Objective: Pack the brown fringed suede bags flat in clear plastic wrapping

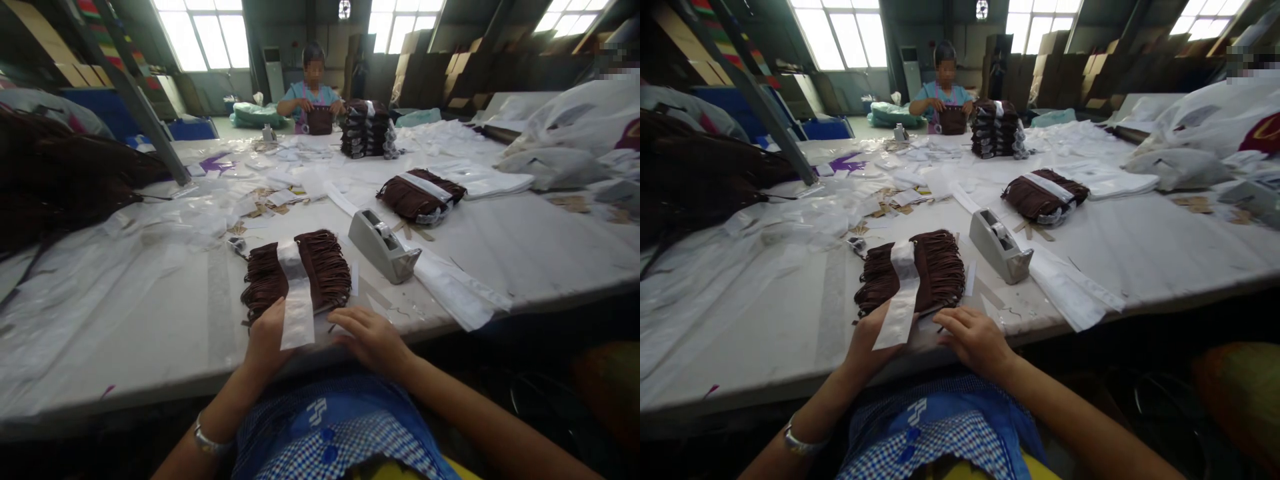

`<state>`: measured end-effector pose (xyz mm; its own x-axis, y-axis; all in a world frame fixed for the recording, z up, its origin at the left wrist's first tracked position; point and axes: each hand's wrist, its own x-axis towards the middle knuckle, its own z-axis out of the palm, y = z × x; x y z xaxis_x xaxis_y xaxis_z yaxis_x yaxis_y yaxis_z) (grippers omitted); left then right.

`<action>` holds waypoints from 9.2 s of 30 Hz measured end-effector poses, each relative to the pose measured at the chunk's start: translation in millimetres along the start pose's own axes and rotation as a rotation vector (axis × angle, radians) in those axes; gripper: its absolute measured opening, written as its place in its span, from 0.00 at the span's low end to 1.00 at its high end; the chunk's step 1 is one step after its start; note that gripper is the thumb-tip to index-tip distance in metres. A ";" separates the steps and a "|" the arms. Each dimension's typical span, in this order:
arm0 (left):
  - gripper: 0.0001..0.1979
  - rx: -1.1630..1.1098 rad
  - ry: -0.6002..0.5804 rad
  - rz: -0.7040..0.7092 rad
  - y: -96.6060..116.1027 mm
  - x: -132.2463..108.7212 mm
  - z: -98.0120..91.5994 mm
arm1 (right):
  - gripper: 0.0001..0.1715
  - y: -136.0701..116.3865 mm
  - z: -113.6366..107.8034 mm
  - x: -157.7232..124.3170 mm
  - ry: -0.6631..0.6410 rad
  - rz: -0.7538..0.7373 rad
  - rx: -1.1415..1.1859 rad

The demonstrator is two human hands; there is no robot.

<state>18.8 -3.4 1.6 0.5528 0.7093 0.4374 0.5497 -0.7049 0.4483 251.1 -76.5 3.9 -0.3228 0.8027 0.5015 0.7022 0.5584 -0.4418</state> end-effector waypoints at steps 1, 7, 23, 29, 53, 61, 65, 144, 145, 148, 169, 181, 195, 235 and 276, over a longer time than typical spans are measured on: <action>0.14 0.010 0.003 0.021 -0.1 0.3 -0.4 | 0.20 0.7 3.6 -1.6 -0.012 -0.055 -0.081; 0.15 0.206 0.078 0.172 2.8 2.6 2.3 | 0.10 7.4 27.3 10.5 0.105 -0.235 -0.222; 0.11 0.271 0.131 0.165 1.2 -1.2 14.6 | 0.07 -28.6 14.1 -40.0 -0.127 -0.476 0.078; 0.13 0.283 0.159 0.186 -4.1 -3.1 20.9 | 0.12 -23.9 -14.0 -29.7 -0.332 -0.393 0.440; 0.14 0.269 0.260 0.215 -10.3 -5.8 29.2 | 0.15 59.5 -14.3 189.0 0.031 0.040 0.301; 0.14 0.290 0.303 0.239 -11.5 -4.8 31.9 | 0.17 109.8 -23.8 303.8 -0.056 0.234 0.513; 0.16 0.283 0.342 0.242 -9.9 -3.3 31.7 | 0.17 133.1 -20.7 342.1 -0.083 0.398 0.592; 0.19 0.312 0.131 0.215 -7.2 -12.2 23.4 | 0.09 -25.0 -17.7 19.2 -0.054 -0.550 -0.005; 0.19 0.300 0.128 0.218 -6.9 -12.3 22.5 | 0.09 -24.5 -20.7 24.7 -0.055 -0.546 0.010; 0.19 0.238 0.153 0.204 -7.4 -12.7 19.8 | 0.09 -22.2 -26.6 40.0 -0.054 -0.511 0.088; 0.15 0.109 0.253 0.001 0.8 -9.4 7.1 | 0.08 59.6 21.9 162.0 -0.132 0.114 0.198; 0.14 0.255 0.243 0.019 -11.7 27.0 9.9 | 0.09 78.4 37.1 176.0 -0.185 0.154 0.085; 0.20 0.391 0.112 0.076 -13.4 49.8 10.3 | 0.10 87.9 41.0 190.3 -0.351 0.406 0.263; 0.30 0.425 -0.088 0.200 -59.4 44.8 34.9 | 0.18 85.9 -133.9 3.3 0.552 1.072 0.788; 0.28 0.183 -0.227 -0.071 -33.5 50.3 17.0 | 0.12 61.1 18.6 290.4 -1.031 -0.575 -0.615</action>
<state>38.8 55.8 -4.6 0.6233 0.7517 0.2155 0.6844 -0.6577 0.3148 188.4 194.6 108.7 -0.8064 0.4286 -0.4075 0.3873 0.9034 0.1839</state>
